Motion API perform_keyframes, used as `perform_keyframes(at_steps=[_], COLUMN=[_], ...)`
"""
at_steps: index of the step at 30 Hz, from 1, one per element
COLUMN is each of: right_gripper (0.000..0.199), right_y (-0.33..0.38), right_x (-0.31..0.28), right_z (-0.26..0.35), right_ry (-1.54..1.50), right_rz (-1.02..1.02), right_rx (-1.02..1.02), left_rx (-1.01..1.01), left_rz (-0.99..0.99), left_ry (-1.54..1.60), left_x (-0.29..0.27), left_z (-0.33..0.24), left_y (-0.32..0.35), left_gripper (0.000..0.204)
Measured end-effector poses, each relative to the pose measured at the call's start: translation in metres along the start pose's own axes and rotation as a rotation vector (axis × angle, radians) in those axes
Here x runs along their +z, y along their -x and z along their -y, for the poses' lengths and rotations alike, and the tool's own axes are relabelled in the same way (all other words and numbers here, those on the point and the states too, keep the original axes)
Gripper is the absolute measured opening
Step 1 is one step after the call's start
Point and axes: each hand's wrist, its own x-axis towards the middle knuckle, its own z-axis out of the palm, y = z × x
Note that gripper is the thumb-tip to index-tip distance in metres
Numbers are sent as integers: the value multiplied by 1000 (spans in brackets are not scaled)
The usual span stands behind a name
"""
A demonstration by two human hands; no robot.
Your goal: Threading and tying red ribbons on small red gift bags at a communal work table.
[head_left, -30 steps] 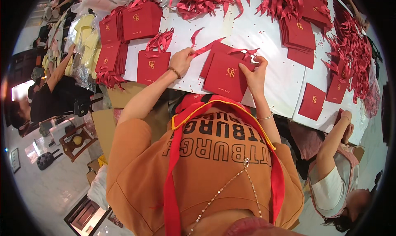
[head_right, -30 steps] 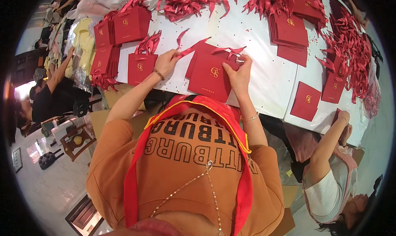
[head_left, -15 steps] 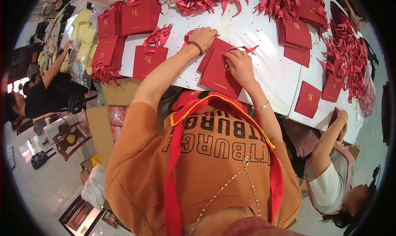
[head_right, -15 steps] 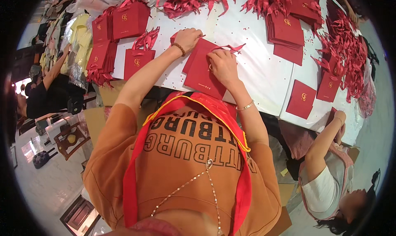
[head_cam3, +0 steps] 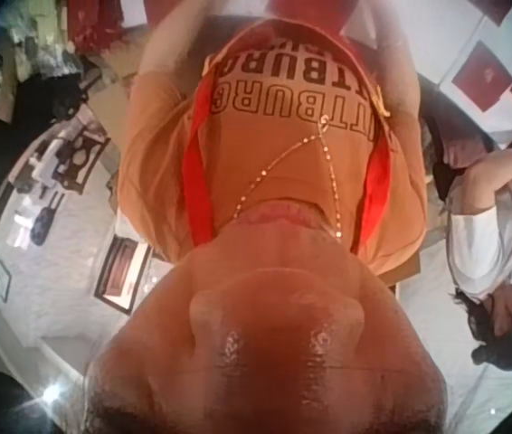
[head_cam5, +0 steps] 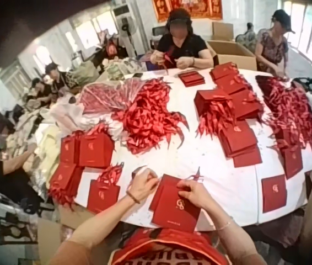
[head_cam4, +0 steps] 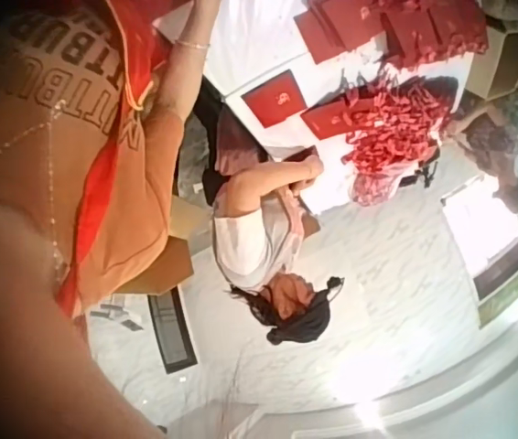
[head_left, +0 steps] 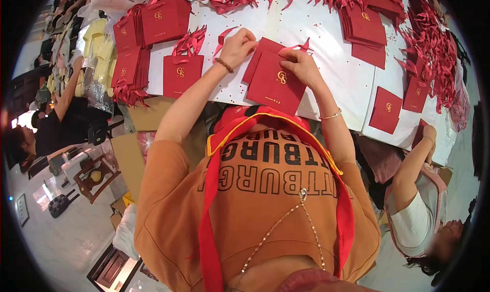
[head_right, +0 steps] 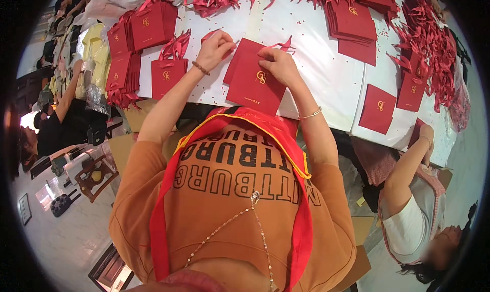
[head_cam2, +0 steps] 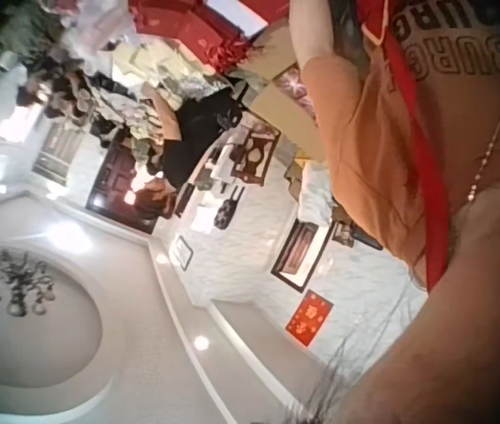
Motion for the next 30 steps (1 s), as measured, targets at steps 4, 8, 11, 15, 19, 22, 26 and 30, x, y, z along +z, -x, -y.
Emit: perform_keyframes(at_steps=[4,8,11,15,19,22,26,30], right_gripper=[40,44,46,45,44,44,43,37], right_y=[-1,0,3,5,5,7,11,14], right_x=[-2,-2,-1,1,3,3,4,8], right_z=[12,20,25,23,26,27,27,30], right_ry=[140,191,260,311,327,320,349,402], right_rz=[93,137,115,60,59,52,27,-12], right_rx=[53,121,120,77,106,115,80,26], left_rx=[-71,-97,-40,86,118,176,264,323], left_rz=[65,132,93,-6,-46,-75,-69,-24], left_ry=[273,-58,-130,-196,-264,-289,-371,-522], left_x=[16,28,36,42,45,47,51,51], left_z=[-25,-29,-26,-32,-34,-31,-27,-29], left_y=[27,35,35,35,36,35,35,33], left_gripper=[18,17,17,15,13,11,10,7])
